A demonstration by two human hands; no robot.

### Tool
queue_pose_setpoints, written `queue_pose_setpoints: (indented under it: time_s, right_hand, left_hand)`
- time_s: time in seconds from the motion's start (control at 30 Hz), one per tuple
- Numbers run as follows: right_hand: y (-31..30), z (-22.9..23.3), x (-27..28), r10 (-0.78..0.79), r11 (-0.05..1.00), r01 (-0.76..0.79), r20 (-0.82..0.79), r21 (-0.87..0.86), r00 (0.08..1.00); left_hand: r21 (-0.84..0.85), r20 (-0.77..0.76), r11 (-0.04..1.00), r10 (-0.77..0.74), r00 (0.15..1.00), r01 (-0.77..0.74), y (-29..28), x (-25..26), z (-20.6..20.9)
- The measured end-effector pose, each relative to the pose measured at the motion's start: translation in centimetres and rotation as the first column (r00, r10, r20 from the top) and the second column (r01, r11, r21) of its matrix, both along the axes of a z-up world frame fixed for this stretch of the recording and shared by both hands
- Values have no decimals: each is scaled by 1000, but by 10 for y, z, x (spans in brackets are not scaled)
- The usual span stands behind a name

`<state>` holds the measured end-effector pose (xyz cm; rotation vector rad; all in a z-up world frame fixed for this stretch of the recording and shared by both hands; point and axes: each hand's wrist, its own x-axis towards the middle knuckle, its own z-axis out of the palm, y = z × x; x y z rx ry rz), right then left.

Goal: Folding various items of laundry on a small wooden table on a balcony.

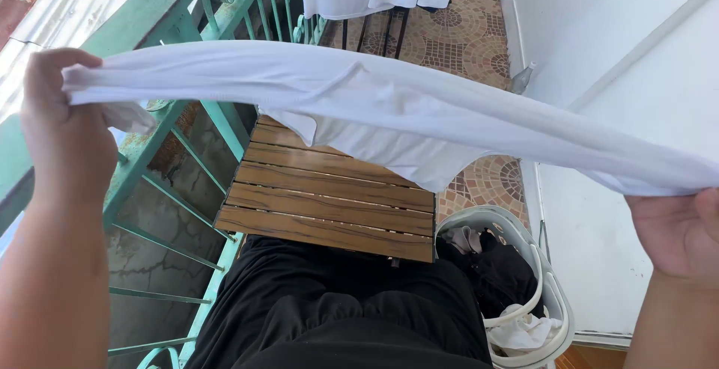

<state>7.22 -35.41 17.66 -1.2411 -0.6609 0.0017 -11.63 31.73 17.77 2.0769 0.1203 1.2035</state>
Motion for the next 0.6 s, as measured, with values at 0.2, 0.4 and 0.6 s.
queue_pose_setpoints:
  time_s: [0.2,0.4,0.6]
  right_hand:
    - [-34,-163,-82,-102,978,182,-538,99,837]
    - [-13,-205,-104,-455,884,275,-555,-379,696]
    - [5,-191,-113,-528,440,-80,-330,-894,783]
  left_hand:
    - [24,-418,996,93,904,-91,-24,-76,-138]
    - [17,-643,988,128,756,-153,-19,-110,-193]
    - [143,-779,988,149,609,-58,2,-140,-219]
